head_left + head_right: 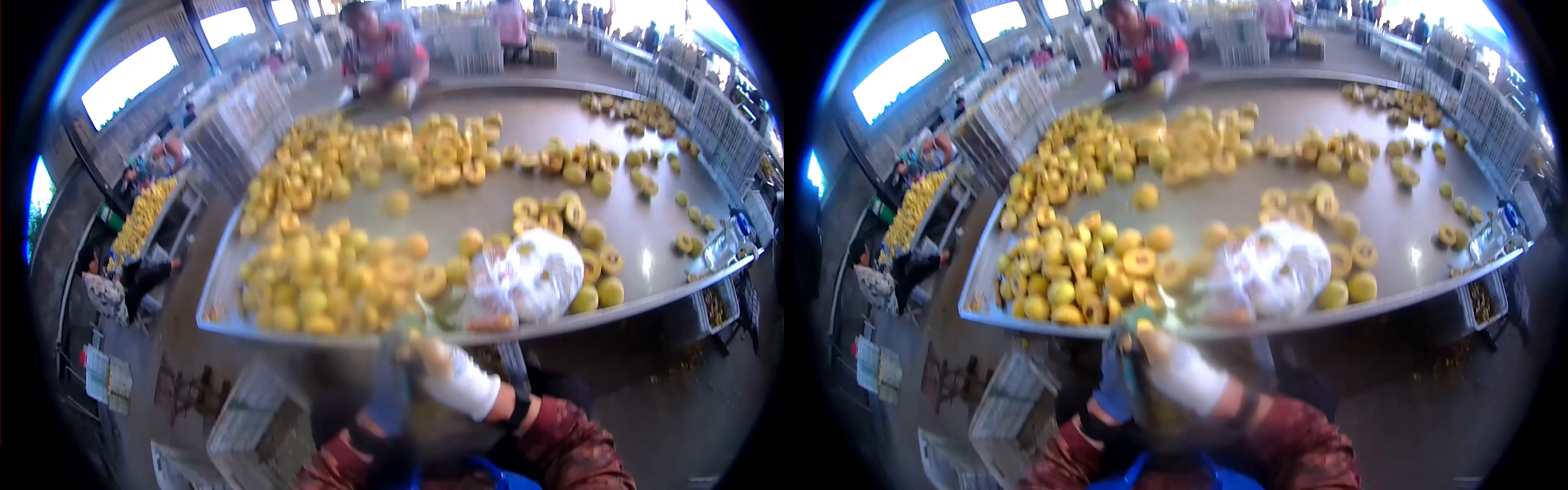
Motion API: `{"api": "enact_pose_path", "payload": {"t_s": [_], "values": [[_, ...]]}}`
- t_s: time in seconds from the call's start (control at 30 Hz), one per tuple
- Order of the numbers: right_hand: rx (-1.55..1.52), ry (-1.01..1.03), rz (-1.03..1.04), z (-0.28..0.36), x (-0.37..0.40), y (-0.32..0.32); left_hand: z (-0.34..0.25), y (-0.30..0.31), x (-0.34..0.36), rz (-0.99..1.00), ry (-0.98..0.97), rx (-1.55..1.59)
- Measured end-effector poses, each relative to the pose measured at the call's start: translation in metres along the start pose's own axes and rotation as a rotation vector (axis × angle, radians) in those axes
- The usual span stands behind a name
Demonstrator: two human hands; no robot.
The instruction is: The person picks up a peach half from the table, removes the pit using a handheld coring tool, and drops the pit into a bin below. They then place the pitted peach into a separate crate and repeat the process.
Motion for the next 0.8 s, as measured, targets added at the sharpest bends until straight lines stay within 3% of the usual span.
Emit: {"api": "enact_pose_path", "payload": {"t_s": [0.03,0.07,0.1,0.13,0.17,0.2,0.23,0.27,0.3,0.33,0.37,0.43,0.5,0.57,0.63,0.7,0.8], "values": [[0.018,0.023,0.015,-0.007,0.003,-0.004,0.009,0.013,-0.005,0.05,-0.065,0.024],[0.017,0.0,0.018,-0.011,0.007,-0.008,0.0,0.008,-0.003,0.05,0.009,0.043],[-0.049,-0.038,0.03,-0.014,0.008,-0.01,0.006,0.022,-0.009,0.167,-0.048,0.022],[0.023,-0.062,0.037,-0.009,0.007,-0.005,-0.015,0.005,0.002,0.265,-0.25,-0.339],[0.017,-0.244,0.066,-0.003,0.006,-0.002,-0.019,0.006,0.001,0.303,-0.478,-0.681],[-0.14,-0.234,-0.029,-0.008,0.004,-0.006,-0.022,0.008,0.0,0.269,-0.734,-1.001],[-0.294,-0.215,-0.127,-0.01,-0.001,-0.009,-0.027,0.007,0.002,0.254,-0.709,-0.988],[-0.6,-0.495,-0.045,-0.009,-0.004,0.001,-0.031,0.007,0.004,0.239,-0.685,-0.974],[-0.903,-0.771,0.045,0.0,-0.009,0.017,-0.038,0.012,0.005,0.231,-0.444,-0.691],[-0.862,-0.775,0.088,0.007,-0.013,0.024,-0.045,0.018,0.007,0.169,-0.222,-0.308],[-0.602,-0.637,0.156,0.004,-0.01,0.028,-0.051,0.023,0.009,0.045,-0.059,0.029],[0.077,-0.269,0.236,-0.004,-0.002,0.033,-0.084,0.067,0.024,-0.019,-0.193,-0.052],[0.129,-0.348,0.47,-0.004,0.002,0.037,-0.123,0.129,0.045,-0.185,-0.277,-0.374],[0.316,-0.241,0.454,-0.013,0.016,0.029,-0.151,0.202,0.074,-0.316,-0.154,-0.675],[0.411,-0.273,0.514,-0.019,0.024,0.024,-0.16,0.26,0.112,-0.234,-0.118,-1.682],[0.368,-0.266,0.545,-0.021,0.02,0.016,-0.144,0.282,0.145,-0.161,0.081,-2.082],[0.321,-0.297,0.491,-0.02,0.02,0.001,-0.097,0.292,0.18,-0.15,0.611,-1.778]]}}
Point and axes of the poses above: each hand's wrist, its own x-axis away from the middle knuckle, its own y-axis out of the back of the hand, z = x × y, the point moved 1 cm from there along -x, towards the middle knuckle, and after that the axes turned 2 degrees about x, right-handed, at the moved point
